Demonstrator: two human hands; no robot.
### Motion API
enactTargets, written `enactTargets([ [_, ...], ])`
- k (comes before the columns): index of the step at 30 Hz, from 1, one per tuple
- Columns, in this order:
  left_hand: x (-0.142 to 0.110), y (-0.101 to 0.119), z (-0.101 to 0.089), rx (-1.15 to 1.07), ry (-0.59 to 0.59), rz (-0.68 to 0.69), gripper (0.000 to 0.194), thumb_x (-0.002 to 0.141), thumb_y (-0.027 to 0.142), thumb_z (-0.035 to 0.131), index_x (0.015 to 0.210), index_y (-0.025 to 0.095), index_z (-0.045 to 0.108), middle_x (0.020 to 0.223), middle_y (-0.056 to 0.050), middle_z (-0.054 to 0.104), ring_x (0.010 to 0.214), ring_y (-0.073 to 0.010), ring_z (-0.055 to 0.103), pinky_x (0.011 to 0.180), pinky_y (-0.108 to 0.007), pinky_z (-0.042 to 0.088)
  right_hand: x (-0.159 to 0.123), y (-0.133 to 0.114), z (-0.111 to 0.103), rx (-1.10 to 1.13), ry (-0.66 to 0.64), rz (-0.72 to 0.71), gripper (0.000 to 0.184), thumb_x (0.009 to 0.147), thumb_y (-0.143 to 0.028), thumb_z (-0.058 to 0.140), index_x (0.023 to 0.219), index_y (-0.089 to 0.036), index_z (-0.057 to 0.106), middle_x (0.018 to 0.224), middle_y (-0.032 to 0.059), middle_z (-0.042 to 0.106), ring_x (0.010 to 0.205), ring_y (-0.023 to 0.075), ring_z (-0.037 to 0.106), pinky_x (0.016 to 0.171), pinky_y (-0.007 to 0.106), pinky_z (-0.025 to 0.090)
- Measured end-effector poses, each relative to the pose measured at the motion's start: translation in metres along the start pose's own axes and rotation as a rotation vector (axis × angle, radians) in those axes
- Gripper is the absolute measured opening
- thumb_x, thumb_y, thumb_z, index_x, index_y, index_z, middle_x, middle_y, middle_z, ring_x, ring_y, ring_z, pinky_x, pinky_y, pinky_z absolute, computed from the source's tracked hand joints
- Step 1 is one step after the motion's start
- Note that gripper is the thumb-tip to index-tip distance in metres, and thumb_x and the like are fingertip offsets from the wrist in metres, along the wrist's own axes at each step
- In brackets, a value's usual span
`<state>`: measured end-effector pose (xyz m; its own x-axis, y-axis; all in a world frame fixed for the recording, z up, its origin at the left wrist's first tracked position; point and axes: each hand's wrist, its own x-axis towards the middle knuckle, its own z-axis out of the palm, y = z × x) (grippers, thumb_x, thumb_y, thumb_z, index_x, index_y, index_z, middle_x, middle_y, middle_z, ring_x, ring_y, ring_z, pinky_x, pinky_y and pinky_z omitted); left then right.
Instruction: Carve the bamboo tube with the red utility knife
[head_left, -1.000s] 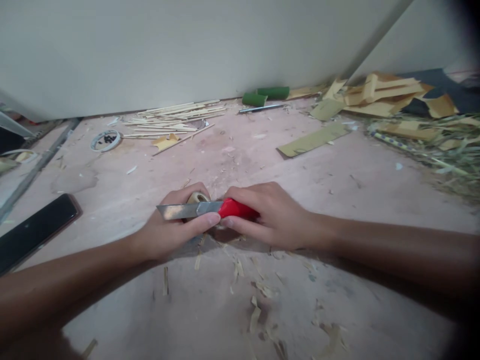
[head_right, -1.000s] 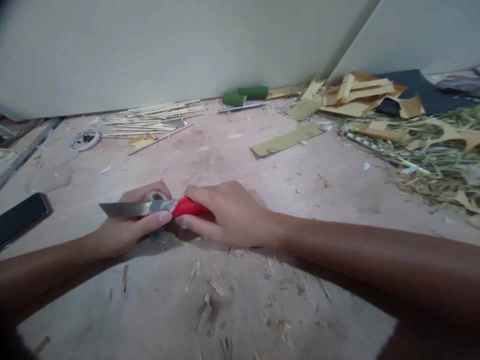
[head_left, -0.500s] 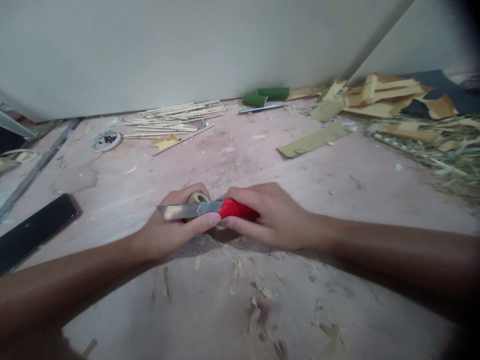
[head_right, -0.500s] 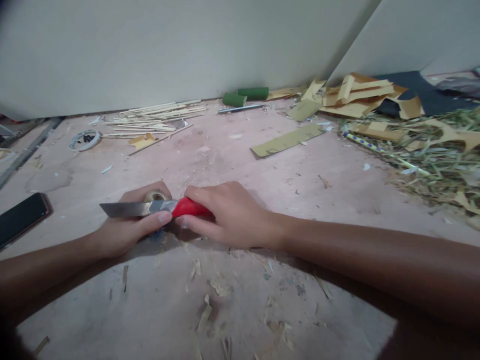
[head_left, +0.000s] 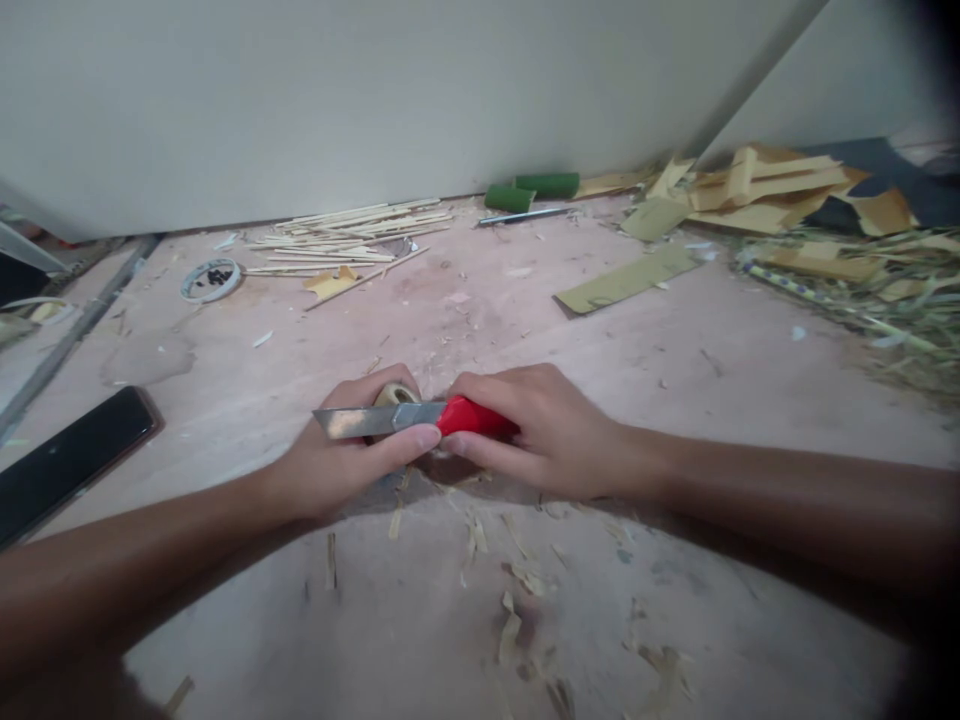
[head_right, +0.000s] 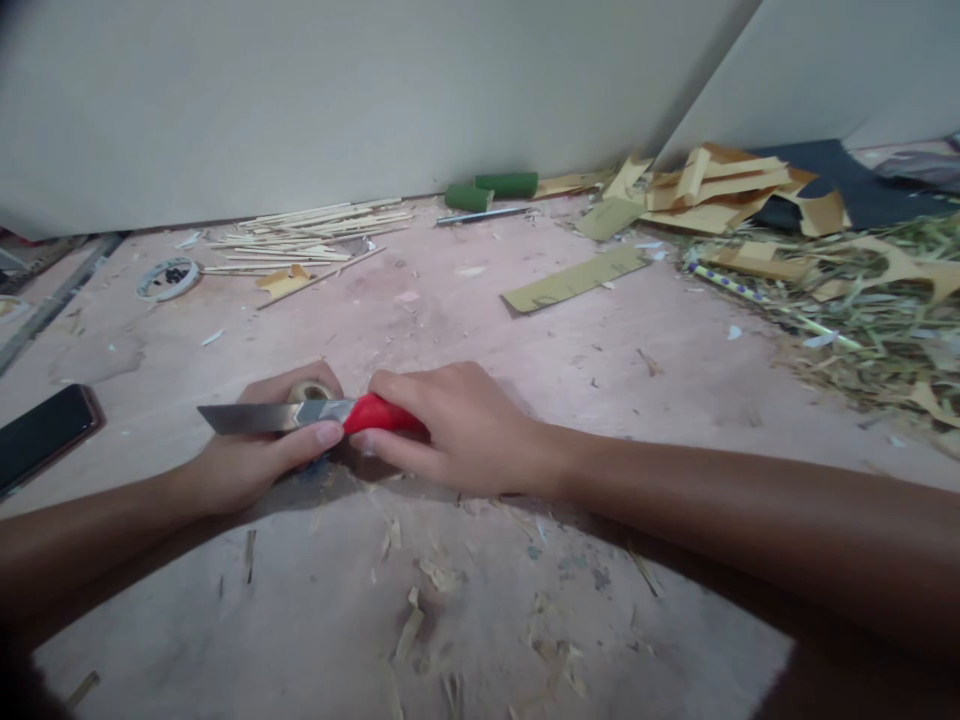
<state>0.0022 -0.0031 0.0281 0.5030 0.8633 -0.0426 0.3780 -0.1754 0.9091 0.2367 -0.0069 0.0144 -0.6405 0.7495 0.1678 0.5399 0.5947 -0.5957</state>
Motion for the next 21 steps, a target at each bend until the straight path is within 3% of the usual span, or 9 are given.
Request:
enactTargets([
  [21, 0.0004, -0.0022, -0.0021, 0.021, -0.009, 0.02, 0.03, 0.089, 0.042, 0.073, 0.078, 0.019, 0.057, 0.066, 0.004, 0.059, 0.061, -0.0122, 0.053, 0.056, -0.023, 0.04, -0.0002, 0.0007, 0.0013, -0.003, 0.011, -0.015, 0.028, 0.103, -0.044, 0.056, 0.09, -0.019, 0.058, 0.072, -0.0012, 0.064, 0.06, 0.014, 0.054, 0.058, 0.026, 0.027],
])
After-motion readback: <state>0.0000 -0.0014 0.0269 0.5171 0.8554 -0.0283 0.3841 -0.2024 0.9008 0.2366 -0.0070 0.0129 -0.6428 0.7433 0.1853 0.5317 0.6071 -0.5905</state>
